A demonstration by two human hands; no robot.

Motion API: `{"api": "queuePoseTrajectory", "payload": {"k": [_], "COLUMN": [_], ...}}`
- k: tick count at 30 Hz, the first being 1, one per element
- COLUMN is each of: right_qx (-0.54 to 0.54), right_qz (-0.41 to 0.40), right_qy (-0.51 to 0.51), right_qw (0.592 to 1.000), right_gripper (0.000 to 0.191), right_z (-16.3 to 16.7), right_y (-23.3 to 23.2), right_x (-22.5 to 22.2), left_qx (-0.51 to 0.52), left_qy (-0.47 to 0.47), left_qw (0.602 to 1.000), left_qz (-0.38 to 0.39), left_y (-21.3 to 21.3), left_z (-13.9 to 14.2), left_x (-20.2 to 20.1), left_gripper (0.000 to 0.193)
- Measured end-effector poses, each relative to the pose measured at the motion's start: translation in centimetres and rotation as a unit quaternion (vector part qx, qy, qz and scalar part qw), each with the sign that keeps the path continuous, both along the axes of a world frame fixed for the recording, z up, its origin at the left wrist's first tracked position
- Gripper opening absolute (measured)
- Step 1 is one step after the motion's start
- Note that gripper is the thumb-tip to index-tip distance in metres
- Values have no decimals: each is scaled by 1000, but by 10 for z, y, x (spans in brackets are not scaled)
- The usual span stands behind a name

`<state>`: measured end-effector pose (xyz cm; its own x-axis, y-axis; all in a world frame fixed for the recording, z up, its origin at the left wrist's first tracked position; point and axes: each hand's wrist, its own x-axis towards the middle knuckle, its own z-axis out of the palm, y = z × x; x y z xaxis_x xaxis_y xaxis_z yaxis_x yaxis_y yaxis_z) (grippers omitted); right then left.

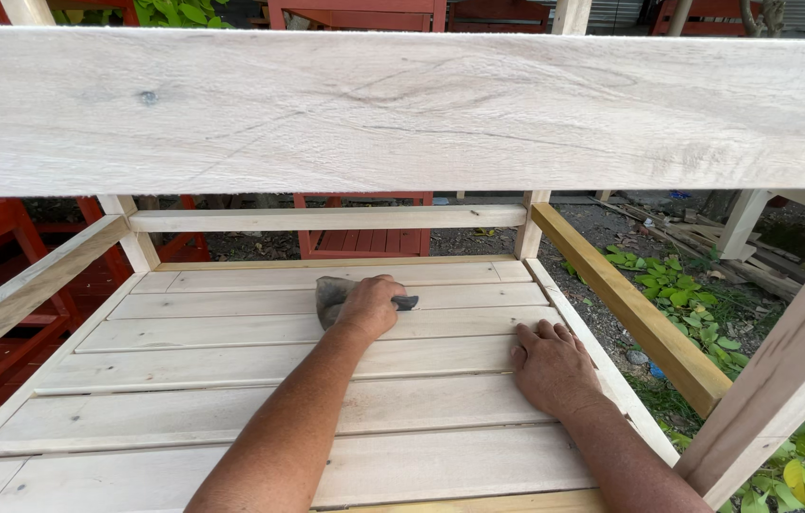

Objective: The person sands the wooden slatted surfaces of an unfinished furniture frame, rubbing a sanding block by hand across the seat slats and edges, then moves to sand the lower yellow-toned slatted shelf of the frame.

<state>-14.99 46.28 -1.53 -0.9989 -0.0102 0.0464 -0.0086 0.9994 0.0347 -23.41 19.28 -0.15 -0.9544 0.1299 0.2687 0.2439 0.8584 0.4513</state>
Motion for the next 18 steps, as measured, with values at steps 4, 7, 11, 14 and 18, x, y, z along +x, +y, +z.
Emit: {"api": "queuePoseTrajectory", "payload": {"k": [4,7,11,14,18], "right_qx": [3,-7,-19,-18,-13], "right_qz": [0,-2,-3,3,5], "right_qy": [10,1,5,17,16], "right_qw": [1000,1000,1000,1000,1000], "right_gripper": [52,52,51,51,52], "right_z": [0,0,0,-1,-2], "right_y": [0,0,0,1,2], "right_x": [-3,-1,1,1,-1], "left_qx": [2,124,182,173,131], "left_qy": [14,16,0,19,59], "left_qw": [1000,992,983,985,990], "left_qz": [-6,9,28,11,-12], "left_y": [16,14,6,6,10], "left_z": [-7,-11,-13,-15,-17], "left_x": [-10,-17,-22,-21,-17], "left_gripper": [27,25,24,21,17]}}
